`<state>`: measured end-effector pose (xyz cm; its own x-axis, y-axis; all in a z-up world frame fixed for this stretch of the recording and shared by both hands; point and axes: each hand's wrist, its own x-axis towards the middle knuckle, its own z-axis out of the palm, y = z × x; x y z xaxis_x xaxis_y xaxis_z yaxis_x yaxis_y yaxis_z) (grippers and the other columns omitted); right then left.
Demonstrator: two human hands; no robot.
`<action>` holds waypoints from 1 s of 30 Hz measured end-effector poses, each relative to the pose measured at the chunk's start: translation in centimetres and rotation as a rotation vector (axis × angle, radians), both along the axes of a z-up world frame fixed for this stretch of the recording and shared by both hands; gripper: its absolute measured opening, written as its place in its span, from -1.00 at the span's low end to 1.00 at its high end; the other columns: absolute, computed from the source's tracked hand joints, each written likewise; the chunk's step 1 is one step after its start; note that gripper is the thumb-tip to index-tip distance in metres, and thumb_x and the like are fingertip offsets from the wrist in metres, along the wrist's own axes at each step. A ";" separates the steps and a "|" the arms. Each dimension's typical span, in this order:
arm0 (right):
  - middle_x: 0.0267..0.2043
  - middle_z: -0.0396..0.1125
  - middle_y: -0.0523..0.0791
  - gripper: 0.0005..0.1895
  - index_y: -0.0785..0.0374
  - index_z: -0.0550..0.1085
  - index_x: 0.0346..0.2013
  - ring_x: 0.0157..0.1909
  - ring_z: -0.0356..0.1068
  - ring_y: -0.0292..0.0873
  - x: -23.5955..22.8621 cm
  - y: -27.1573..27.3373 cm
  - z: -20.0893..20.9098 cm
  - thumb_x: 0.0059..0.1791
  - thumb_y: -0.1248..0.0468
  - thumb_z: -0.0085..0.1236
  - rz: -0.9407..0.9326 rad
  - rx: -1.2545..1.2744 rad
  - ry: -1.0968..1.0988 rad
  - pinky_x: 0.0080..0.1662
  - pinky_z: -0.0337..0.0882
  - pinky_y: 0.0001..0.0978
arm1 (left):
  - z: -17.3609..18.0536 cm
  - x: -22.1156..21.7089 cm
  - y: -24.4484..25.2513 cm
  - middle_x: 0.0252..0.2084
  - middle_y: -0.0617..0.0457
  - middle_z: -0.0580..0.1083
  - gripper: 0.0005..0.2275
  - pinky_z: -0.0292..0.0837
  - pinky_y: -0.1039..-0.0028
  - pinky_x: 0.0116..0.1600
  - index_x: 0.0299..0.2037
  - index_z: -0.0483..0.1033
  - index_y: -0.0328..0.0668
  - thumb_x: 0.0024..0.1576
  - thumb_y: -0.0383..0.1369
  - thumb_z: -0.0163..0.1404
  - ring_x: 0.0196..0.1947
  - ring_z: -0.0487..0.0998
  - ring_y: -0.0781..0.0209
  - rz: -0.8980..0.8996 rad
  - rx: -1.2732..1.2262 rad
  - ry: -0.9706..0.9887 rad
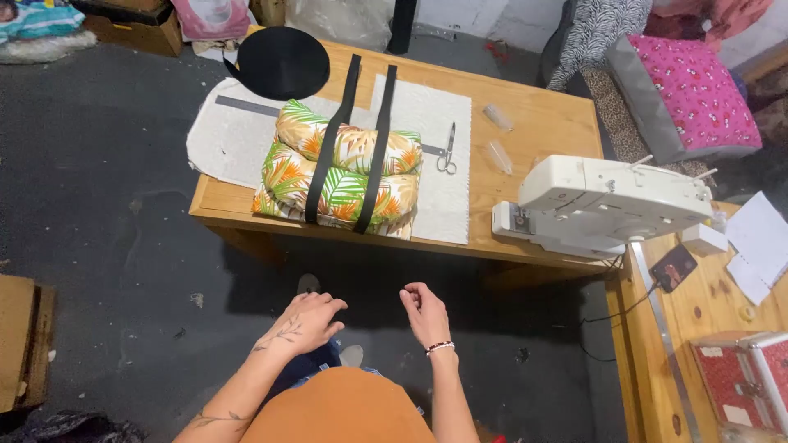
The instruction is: Attaching and aligning black straps to a patterned fabric bag on a workbench in a sewing environment.
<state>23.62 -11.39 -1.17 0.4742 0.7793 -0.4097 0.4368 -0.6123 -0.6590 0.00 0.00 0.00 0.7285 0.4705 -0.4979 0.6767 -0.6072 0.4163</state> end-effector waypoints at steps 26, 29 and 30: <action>-0.17 0.47 -0.07 -0.64 0.09 0.50 0.05 -0.08 0.47 -0.08 -0.5 2.6 1.0 0.09 -0.02 0.00 0.090 -0.034 0.005 0.00 0.47 -0.15 | 2.2 -0.9 1.5 0.14 -0.06 0.45 -0.60 0.09 0.04 0.42 0.27 0.35 -0.02 0.26 -0.13 -0.11 0.25 0.40 -0.02 0.079 -0.050 0.044; -0.17 0.48 -0.07 -0.64 0.08 0.50 0.05 -0.07 0.47 -0.09 -0.2 3.8 0.9 0.09 -0.02 0.00 0.094 -0.033 0.014 0.01 0.47 -0.16 | 3.2 -0.8 2.8 0.12 -0.10 0.47 -0.62 0.17 0.05 0.38 0.25 0.37 -0.06 0.25 -0.17 -0.10 0.22 0.44 -0.07 0.093 -0.073 0.022; -0.16 0.48 -0.08 -0.64 0.08 0.50 0.05 -0.07 0.47 -0.10 0.0 4.3 1.0 0.09 -0.03 0.00 0.094 -0.035 0.023 0.01 0.48 -0.17 | 3.8 -0.7 3.3 0.10 -0.14 0.48 -0.63 0.23 0.06 0.35 0.24 0.38 -0.11 0.25 -0.21 -0.10 0.19 0.47 -0.11 0.106 -0.105 0.007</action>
<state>23.57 -7.12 -0.15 0.3901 0.8047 -0.4475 0.4784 -0.5924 -0.6482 -0.74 3.32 3.76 0.6741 0.4899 -0.5528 0.7376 -0.4858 0.4690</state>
